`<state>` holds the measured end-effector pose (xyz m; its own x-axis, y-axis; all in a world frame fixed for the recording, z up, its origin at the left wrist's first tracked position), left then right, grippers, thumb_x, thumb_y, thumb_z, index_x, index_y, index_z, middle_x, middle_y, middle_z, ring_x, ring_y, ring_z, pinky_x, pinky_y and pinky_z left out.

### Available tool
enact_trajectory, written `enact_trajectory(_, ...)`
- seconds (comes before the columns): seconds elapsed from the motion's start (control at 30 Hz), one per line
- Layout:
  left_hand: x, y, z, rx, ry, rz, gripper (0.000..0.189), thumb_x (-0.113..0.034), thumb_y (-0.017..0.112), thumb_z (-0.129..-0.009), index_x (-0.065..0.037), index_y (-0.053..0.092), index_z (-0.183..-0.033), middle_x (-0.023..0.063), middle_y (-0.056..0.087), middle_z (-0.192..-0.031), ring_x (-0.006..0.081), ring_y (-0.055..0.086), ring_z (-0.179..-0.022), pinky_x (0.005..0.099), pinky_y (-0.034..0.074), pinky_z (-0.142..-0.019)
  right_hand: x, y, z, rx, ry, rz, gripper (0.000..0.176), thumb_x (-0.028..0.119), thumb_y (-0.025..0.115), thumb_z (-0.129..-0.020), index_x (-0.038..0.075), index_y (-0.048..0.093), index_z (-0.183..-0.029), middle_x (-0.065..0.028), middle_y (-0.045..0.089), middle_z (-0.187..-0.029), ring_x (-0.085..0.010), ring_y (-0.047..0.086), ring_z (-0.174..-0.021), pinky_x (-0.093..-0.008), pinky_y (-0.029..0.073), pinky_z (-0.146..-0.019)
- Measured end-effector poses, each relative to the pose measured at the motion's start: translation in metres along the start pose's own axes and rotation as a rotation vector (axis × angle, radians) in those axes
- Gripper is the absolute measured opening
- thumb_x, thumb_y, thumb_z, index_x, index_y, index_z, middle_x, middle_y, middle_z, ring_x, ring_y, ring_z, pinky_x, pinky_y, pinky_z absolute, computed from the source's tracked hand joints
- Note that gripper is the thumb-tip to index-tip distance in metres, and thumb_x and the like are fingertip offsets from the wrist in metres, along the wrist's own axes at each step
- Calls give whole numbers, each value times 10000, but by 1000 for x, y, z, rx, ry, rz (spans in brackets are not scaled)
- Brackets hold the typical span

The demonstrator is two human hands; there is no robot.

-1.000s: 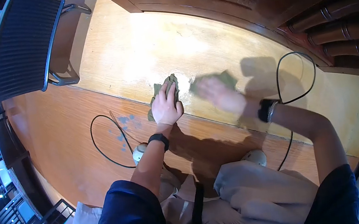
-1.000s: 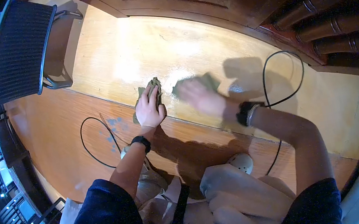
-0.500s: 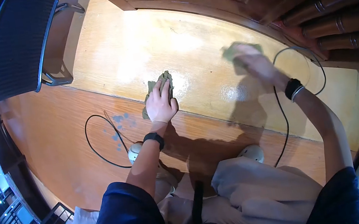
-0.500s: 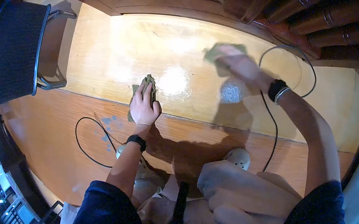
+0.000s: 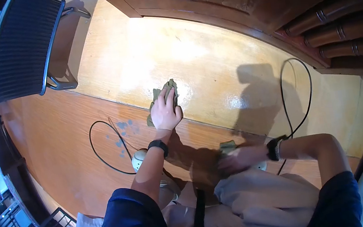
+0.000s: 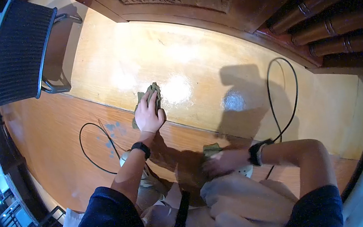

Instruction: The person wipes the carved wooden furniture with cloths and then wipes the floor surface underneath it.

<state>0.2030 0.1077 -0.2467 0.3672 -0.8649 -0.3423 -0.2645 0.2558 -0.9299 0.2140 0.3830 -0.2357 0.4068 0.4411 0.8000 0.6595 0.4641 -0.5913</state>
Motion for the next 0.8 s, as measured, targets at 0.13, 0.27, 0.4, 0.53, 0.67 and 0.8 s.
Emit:
enact_trajectory(0.13, -2, -2, 0, -32, 22, -1, 545, -158, 557, -693, -111, 542, -1237, 124, 524, -1240, 312, 556, -1021, 411, 485, -846, -64, -43, 63, -163, 485, -624, 387, 200, 451, -967, 76, 448, -1333, -127, 466, -1347, -255, 392, -1299, -362, 325, -1094)
enact_trajectory(0.27, -1, -2, 0, -23, 19, 2, 543, -150, 555, -691, -113, 544, -1233, 123, 525, -1240, 317, 557, -1029, 411, 484, -851, -133, -101, 170, -712, 669, -642, 367, 193, 441, -969, 64, 458, -1313, -109, 426, -1376, -243, 396, -1293, -349, 327, -1094)
enact_trajectory(0.4, -3, 1, 2, -51, -13, 23, 535, -149, 556, -699, -112, 537, -1233, 133, 514, -1243, 336, 556, -1045, 419, 490, -848, -127, -179, 206, -545, 1126, 283, 362, 166, 419, -973, 84, 450, -1324, -120, 430, -1363, -240, 424, -1260, -357, 361, -1065)
enact_trajectory(0.53, -22, 7, 15, 43, -100, 28, 590, -133, 552, -728, -102, 442, -1307, 191, 433, -1303, 366, 558, -1044, 428, 517, -813, -105, -161, 124, -444, 849, 278, 310, 162, 476, -947, 52, 501, -1236, -124, 508, -1268, -237, 474, -1201, -360, 398, -1024)
enact_trajectory(0.67, -97, 14, 44, 358, 73, 7, 727, -152, 670, -697, -51, 373, -1353, 201, 408, -1336, 308, 581, -991, 392, 530, -787, -50, -77, 34, -157, 255, 379, 324, 79, 455, -931, 35, 496, -1250, -125, 455, -1361, -253, 421, -1286, -361, 338, -1102)
enact_trajectory(0.8, -133, 30, 73, 305, 275, 139, 665, -204, 634, -738, -72, 399, -1346, 194, 418, -1318, 306, 591, -976, 385, 538, -749, -77, -93, 60, -14, -67, 449, 327, 207, 477, -924, 66, 526, -1216, -119, 533, -1290, -300, 473, -1236, -382, 395, -1046)
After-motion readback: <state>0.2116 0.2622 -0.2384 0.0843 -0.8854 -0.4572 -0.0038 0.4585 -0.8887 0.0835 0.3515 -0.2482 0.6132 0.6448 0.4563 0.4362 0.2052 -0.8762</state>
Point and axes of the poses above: each hand's wrist, its own z-axis away from the middle knuckle, its own y-axis out of the palm, x = y × z, the point moved 6 cm from there along -z, towards the middle knuckle
